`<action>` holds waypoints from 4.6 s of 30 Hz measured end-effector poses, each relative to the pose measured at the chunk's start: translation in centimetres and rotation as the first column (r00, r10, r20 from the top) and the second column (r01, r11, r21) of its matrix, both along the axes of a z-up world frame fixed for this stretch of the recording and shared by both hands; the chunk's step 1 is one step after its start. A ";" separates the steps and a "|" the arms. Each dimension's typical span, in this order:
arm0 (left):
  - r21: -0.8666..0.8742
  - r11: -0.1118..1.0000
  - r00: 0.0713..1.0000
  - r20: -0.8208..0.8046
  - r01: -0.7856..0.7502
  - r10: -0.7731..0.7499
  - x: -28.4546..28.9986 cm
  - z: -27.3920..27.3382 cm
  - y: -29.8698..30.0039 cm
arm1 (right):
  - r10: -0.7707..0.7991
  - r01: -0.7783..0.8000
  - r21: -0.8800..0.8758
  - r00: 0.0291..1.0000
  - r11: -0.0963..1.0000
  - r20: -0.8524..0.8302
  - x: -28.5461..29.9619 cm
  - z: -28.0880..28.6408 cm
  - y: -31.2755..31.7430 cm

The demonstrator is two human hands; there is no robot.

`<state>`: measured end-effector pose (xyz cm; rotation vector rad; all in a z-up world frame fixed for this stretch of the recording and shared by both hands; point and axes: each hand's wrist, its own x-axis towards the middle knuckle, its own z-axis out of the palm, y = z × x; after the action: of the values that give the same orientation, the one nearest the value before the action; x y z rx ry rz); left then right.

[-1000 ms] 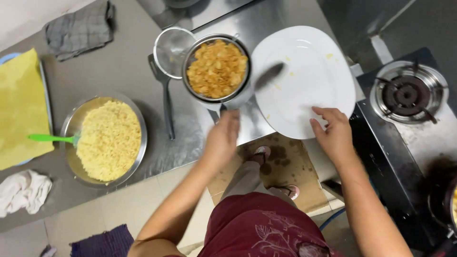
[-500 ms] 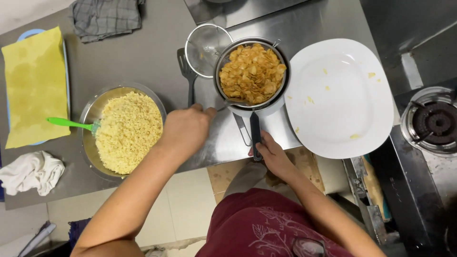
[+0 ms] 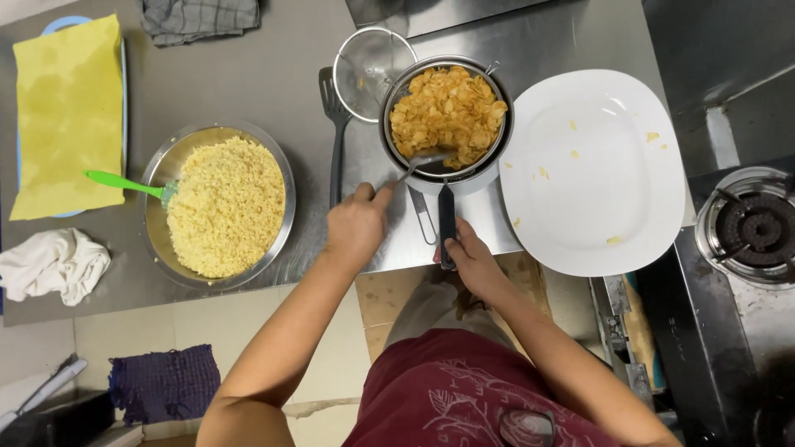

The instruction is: Frying sliced garlic in a pan of oil and removing them with a strainer once cooked.

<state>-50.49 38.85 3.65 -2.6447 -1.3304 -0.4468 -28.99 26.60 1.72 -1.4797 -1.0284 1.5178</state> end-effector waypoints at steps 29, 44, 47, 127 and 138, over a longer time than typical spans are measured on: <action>-0.201 0.976 0.988 0.111 -0.087 0.111 5.2 2.1 5.5 | 0.008 -0.007 0.052 1.000 0.999 -0.013 0.4 -1.8 0.7; -0.077 0.992 0.989 0.098 -0.100 0.107 4.0 5.1 5.5 | -0.035 0.034 0.041 0.999 0.999 0.034 0.0 -1.8 0.8; -0.133 0.984 0.986 0.105 -0.117 0.132 6.1 3.1 8.5 | -0.047 0.045 0.034 0.996 0.998 0.072 0.0 -1.1 0.6; -0.163 0.950 0.964 0.058 0.265 -0.259 6.9 4.0 14.0 | -0.352 0.362 -0.003 0.909 0.932 0.224 -1.2 0.5 -1.1; 0.037 0.879 0.879 -0.048 0.476 -0.474 6.3 4.2 14.7 | -0.439 0.455 0.025 0.843 0.890 0.310 -2.5 2.0 -0.8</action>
<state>-44.18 53.52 7.82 -2.9086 -0.6292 -0.4724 -31.45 25.77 3.75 -1.8786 -0.7408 1.0027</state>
